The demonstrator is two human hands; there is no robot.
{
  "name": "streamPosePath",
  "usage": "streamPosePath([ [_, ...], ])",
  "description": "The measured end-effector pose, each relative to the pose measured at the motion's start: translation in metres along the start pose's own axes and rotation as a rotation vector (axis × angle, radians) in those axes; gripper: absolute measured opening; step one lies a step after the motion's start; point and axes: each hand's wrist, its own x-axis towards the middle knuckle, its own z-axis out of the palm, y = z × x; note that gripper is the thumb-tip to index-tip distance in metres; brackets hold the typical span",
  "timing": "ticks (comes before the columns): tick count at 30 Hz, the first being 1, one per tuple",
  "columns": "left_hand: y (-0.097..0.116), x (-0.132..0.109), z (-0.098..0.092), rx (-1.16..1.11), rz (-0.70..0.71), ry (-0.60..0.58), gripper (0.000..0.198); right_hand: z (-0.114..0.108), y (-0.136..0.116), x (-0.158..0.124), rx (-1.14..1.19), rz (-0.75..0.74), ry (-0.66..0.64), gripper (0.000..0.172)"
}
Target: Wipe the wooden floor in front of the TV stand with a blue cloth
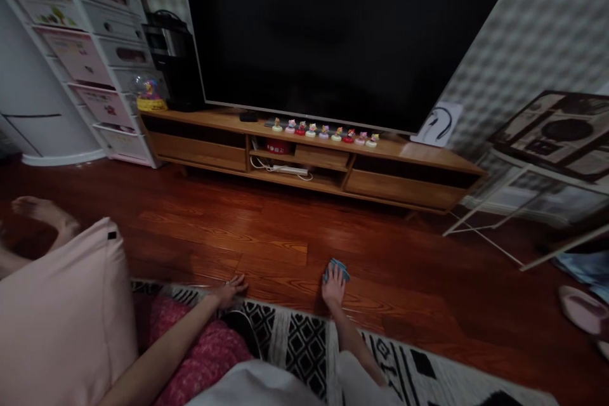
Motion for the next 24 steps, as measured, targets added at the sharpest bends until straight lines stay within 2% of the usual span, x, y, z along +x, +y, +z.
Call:
streamPosePath([
  [2,-0.001,0.0,0.001,-0.017,0.013,0.001,0.075,0.011,0.001,-0.02,0.004,0.073,0.018,0.062],
  [4,-0.001,0.0,0.002,-0.033,0.025,0.004,0.074,0.025,-0.022,-0.049,0.023,0.032,-0.006,0.062],
  [8,-0.002,0.0,0.004,-0.029,0.017,0.025,0.075,0.043,-0.101,-0.102,0.117,-0.401,-0.093,0.059],
  [10,-0.001,0.0,0.004,-0.013,0.008,0.024,0.077,0.04,-0.128,-0.108,0.167,-0.583,-0.124,0.059],
  [12,-0.001,0.0,0.004,-0.007,0.002,0.017,0.08,0.028,-0.133,-0.095,0.184,-0.658,-0.146,0.057],
  [13,-0.001,-0.001,0.004,-0.008,-0.002,0.013,0.08,0.021,-0.127,-0.082,0.176,-0.648,-0.15,0.057],
  [15,-0.001,0.0,0.004,-0.012,-0.005,0.003,0.08,0.007,-0.099,-0.053,0.132,-0.538,-0.148,0.057],
  [19,-0.002,0.001,0.004,-0.015,0.012,0.016,0.077,-0.01,-0.019,-0.01,0.028,-0.151,-0.079,0.06],
  [22,-0.002,0.004,0.005,-0.03,0.011,0.011,0.075,-0.004,0.016,-0.014,-0.008,0.033,-0.034,0.062],
  [24,-0.003,0.005,0.006,-0.031,0.002,0.0,0.076,0.008,0.014,-0.035,-0.008,0.052,-0.028,0.063],
])
